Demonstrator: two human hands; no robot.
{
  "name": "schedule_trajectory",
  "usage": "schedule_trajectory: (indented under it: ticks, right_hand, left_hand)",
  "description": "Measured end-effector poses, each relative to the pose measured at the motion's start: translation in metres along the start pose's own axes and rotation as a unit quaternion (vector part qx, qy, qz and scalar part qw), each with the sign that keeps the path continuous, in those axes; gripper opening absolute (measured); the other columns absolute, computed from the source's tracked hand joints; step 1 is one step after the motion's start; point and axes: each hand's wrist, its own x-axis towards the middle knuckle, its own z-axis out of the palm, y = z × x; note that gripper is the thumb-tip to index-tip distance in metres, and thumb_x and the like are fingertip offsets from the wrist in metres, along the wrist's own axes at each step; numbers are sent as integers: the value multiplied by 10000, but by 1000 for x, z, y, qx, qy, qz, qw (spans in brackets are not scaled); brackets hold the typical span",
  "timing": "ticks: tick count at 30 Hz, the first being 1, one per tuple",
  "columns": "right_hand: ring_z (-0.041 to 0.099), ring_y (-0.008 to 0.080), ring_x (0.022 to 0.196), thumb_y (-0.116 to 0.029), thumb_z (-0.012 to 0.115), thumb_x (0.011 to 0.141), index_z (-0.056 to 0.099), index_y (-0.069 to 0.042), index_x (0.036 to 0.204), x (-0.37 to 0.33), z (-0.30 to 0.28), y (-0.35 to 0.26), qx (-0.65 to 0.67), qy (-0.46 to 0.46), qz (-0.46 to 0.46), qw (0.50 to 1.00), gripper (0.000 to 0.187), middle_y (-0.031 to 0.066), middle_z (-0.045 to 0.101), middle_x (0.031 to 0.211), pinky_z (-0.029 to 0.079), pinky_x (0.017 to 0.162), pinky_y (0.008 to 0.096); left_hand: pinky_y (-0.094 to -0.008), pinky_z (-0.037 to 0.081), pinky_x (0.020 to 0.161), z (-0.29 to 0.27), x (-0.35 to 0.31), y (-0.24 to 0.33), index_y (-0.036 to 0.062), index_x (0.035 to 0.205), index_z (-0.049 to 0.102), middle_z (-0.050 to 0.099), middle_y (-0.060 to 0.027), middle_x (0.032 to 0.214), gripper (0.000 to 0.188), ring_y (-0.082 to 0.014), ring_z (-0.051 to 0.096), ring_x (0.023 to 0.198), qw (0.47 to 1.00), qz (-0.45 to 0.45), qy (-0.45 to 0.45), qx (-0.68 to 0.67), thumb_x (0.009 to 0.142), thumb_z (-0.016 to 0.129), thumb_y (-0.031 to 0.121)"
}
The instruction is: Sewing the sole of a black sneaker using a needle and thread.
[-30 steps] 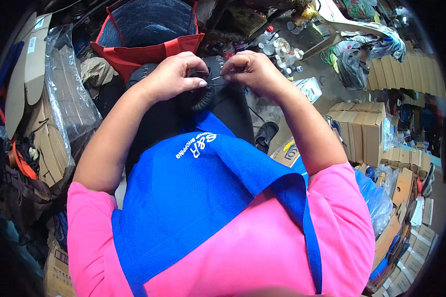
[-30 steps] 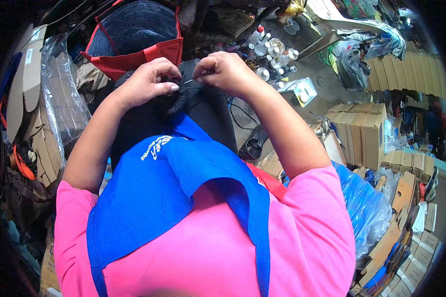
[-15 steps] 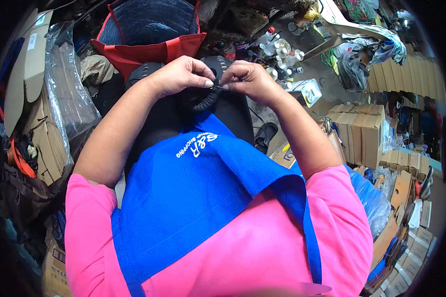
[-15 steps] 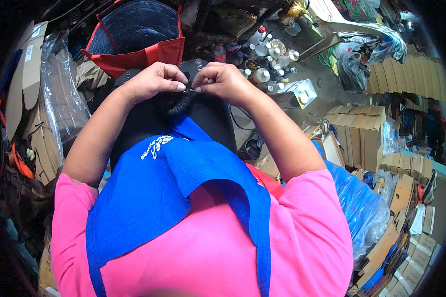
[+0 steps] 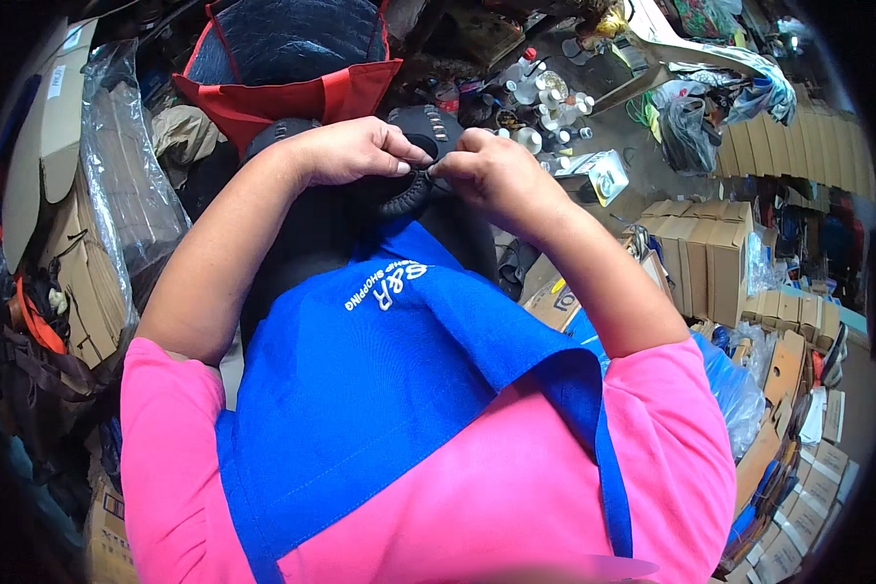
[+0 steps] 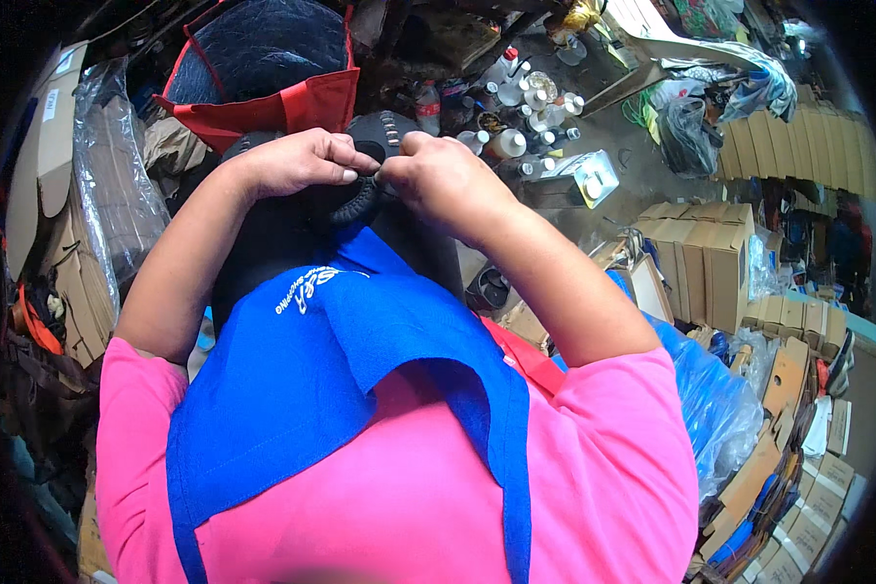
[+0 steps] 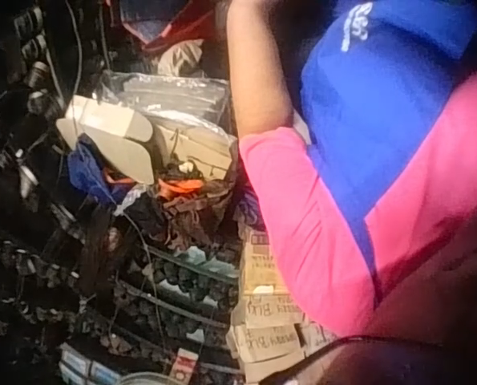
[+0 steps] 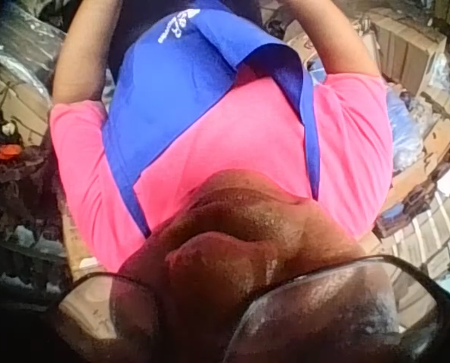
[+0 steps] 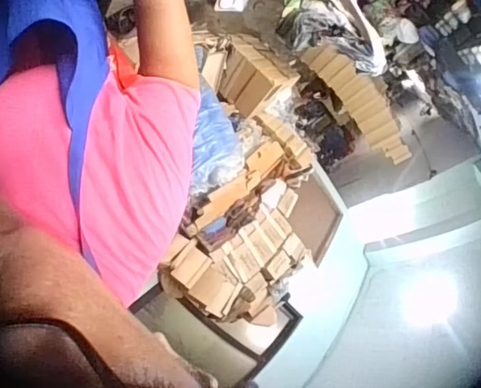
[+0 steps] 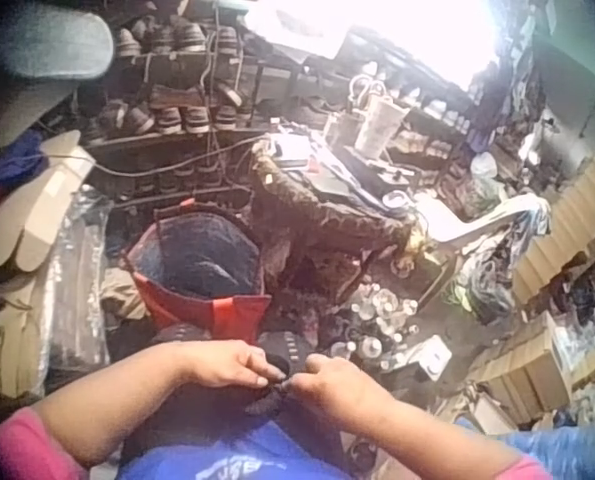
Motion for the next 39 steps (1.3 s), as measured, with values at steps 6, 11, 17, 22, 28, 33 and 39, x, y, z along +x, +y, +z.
schedule_trajectory:
  ticks: [6, 11, 17, 22, 28, 33, 39]
  right_hand:
    - [607, 337, 811, -120, 577, 769, 696, -87, 874, 24, -19, -17, -103, -74, -40, 991, 161, 153, 574, 831, 486, 712, 419]
    - [620, 328, 839, -134, 622, 781, 689, -88, 822, 28, 3, 7, 36, -73, 11, 997, 92, 129, 601, 860, 504, 736, 396]
    - [609, 169, 821, -147, 657, 846, 704, -76, 992, 13, 13, 28, 298, -55, 132, 944, 169, 52, 641, 876, 485, 761, 301]
    - [519, 156, 941, -231, 682, 838, 649, -40, 910, 3, 20, 26, 262, -24, 80, 962, 207, 41, 538, 942, 430, 823, 306]
    - [576, 213, 792, -289, 593, 910, 612, -38, 831, 13, 56, 47, 469, 305, 220, 799, 264, 68, 614, 821, 454, 740, 295]
    - [610, 267, 847, -401, 406, 984, 572, -58, 866, 22, 45, 29, 872, 265, 242, 333, 399, 106, 623, 862, 499, 842, 460]
    - [285, 133, 470, -394, 376, 999, 373, -133, 632, -8, 42, 51, 857, 127, 151, 476, 451, -6, 297, 534, 336, 548, 310]
  left_hand:
    - [-299, 417, 911, -2, 2, 5, 38, 1160, 634, 624, -69, 1008, 337, -161, 570, 980, 997, 20, -19, 78, 824, 609, 54]
    - [-276, 467, 818, -4, 18, 5, 14, 1014, 661, 645, -29, 850, 239, -123, 599, 827, 997, -15, 57, 49, 776, 650, -7]
    - [-306, 492, 755, 19, -5, 5, -7, 910, 620, 670, -96, 905, 190, -174, 632, 831, 941, 27, 283, 185, 752, 703, 60]
    - [-335, 498, 761, 37, -56, 5, 6, 990, 621, 661, -147, 931, 267, -250, 652, 865, 943, -34, 282, 171, 746, 700, 83]
    - [-313, 494, 755, 15, -80, -12, 1, 998, 624, 668, -107, 949, 192, -211, 646, 846, 867, -41, 444, 223, 813, 638, 50]
    - [-340, 463, 867, 35, -40, -2, 8, 991, 591, 632, -108, 927, 318, -221, 620, 879, 839, 194, 373, -347, 993, 445, 290]
    - [-354, 450, 791, 9, -32, -34, 97, 775, 482, 426, -11, 640, 366, -175, 474, 617, 744, 260, 57, -613, 1015, 354, 342]
